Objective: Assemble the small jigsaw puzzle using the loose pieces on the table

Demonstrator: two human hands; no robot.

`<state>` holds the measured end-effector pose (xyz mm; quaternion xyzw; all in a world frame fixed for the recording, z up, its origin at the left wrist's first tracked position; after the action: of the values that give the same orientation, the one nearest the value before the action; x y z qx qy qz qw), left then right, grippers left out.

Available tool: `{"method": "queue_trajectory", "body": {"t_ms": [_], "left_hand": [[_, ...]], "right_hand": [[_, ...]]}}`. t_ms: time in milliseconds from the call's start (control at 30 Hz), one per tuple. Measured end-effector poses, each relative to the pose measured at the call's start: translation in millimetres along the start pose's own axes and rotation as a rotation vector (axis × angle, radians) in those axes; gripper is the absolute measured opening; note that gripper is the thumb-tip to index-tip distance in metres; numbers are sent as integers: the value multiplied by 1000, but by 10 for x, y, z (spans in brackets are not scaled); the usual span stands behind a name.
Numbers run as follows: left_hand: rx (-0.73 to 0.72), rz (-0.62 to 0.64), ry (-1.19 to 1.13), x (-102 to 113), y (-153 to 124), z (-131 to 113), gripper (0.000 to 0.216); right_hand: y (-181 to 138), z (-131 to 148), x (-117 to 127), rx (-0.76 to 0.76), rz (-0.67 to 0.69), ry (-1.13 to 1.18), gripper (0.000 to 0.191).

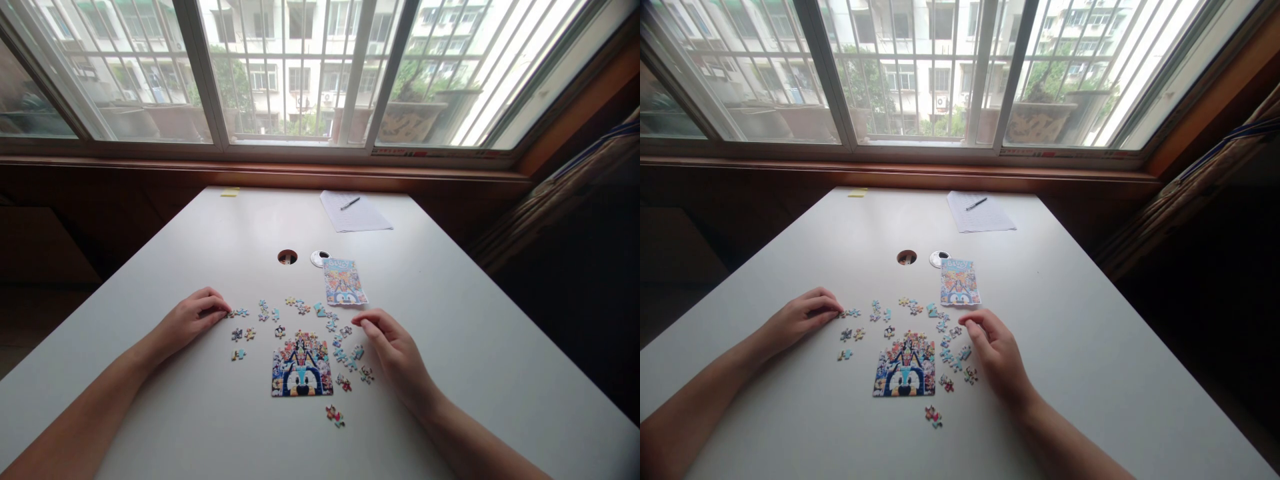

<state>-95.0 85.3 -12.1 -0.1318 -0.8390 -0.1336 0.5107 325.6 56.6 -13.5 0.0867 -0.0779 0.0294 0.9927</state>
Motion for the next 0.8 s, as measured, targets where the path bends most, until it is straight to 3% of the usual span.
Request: {"method": "queue_trajectory", "body": {"t_ms": [800], "left_hand": [[-15,-7,28,-4,13,25,30]], "right_hand": [[5,31,7,8,-4,0,24]]}}
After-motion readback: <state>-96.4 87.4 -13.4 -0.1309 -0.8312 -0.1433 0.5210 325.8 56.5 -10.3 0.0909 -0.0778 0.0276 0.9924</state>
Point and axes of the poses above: each hand's wrist, its own y-axis towards the middle knuckle, its own x-axis out of the back of the hand, z = x × y, the point moved 3 cm from there along y, towards the middle knuckle, and after that the axes turned 12 degrees about y, right-handed, at the moved point
